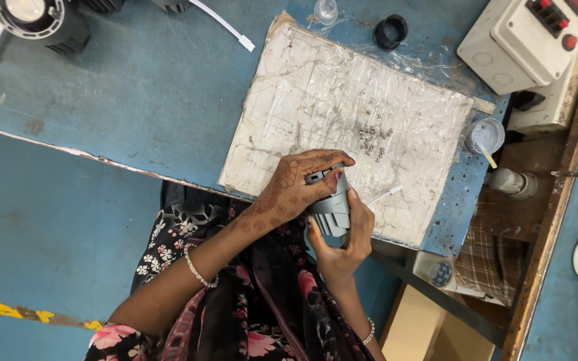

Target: The person assembles cylindrical electronic components by inserting white plastic pieces and securing them with a green power drill. They handle multiple units, placing finished items on the table.

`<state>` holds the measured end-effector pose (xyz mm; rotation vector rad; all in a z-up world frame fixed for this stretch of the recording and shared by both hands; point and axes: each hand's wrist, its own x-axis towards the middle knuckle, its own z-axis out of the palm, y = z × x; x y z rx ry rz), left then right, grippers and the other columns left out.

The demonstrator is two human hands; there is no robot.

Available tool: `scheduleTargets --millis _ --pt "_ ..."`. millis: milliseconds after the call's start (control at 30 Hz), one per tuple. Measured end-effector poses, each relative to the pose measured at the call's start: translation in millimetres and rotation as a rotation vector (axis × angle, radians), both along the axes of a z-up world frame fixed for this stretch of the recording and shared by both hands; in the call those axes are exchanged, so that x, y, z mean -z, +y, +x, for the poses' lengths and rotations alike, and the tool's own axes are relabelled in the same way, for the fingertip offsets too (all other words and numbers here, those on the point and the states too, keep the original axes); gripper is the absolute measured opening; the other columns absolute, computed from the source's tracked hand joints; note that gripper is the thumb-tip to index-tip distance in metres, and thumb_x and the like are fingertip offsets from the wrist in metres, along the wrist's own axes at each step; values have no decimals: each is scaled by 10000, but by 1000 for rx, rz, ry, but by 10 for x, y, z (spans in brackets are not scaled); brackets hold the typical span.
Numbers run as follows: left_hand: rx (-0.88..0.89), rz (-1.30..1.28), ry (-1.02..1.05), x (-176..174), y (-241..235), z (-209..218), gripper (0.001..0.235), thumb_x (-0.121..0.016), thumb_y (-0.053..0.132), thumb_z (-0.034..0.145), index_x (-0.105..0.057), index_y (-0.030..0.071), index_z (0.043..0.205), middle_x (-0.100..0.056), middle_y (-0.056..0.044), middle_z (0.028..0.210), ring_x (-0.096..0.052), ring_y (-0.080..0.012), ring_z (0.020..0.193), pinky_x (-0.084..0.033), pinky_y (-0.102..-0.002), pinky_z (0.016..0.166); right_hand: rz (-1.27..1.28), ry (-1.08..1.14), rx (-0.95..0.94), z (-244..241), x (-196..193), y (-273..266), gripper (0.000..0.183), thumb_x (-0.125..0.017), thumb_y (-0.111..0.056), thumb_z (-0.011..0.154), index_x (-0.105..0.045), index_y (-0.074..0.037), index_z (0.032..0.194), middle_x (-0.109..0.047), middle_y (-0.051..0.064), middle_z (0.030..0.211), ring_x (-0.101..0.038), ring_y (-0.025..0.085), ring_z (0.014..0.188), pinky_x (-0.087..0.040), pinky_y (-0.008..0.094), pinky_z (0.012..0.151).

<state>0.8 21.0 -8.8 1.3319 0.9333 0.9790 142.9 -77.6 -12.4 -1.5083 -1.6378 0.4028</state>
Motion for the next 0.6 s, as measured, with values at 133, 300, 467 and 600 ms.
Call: scheduleTargets --millis 133,300,467,600 --pt "-17 20 -20 13 1 7 344 -681 307 972 -734 81 1226 -739 -112 1257 -703 -182 1150 -561 -330 1004 20 -26 10 -23 -46 20 809 -888 -62 751 -509 5 1462 -617 186 1332 -610 328 1209 -510 420 1050" --pt "-31 57 -13 19 13 3 363 -668 356 975 -742 78 1198 -755 -101 1212 -708 -169 1087 -564 -315 964 40 -91 -28 21 -92 3 745 -868 -243 837 -523 12 1446 -615 212 1376 -597 347 1269 -494 433 1086" --pt "-37 78 20 41 22 10 386 -641 383 968 -741 81 1187 -756 -93 1179 -713 -164 1027 -565 -308 937 538 -162 169 633 -461 214 603 -510 -459 1108 -466 21 1470 -529 173 1508 -563 286 1444 -542 429 1175" --pt "-57 180 26 84 24 18 360 -626 351 982 -740 73 1180 -760 -96 1180 -715 -169 1072 -549 -309 975 856 49 418 1838 -1285 734 578 -492 -471 1106 -482 19 1413 -540 159 1374 -560 268 1285 -535 414 1067"
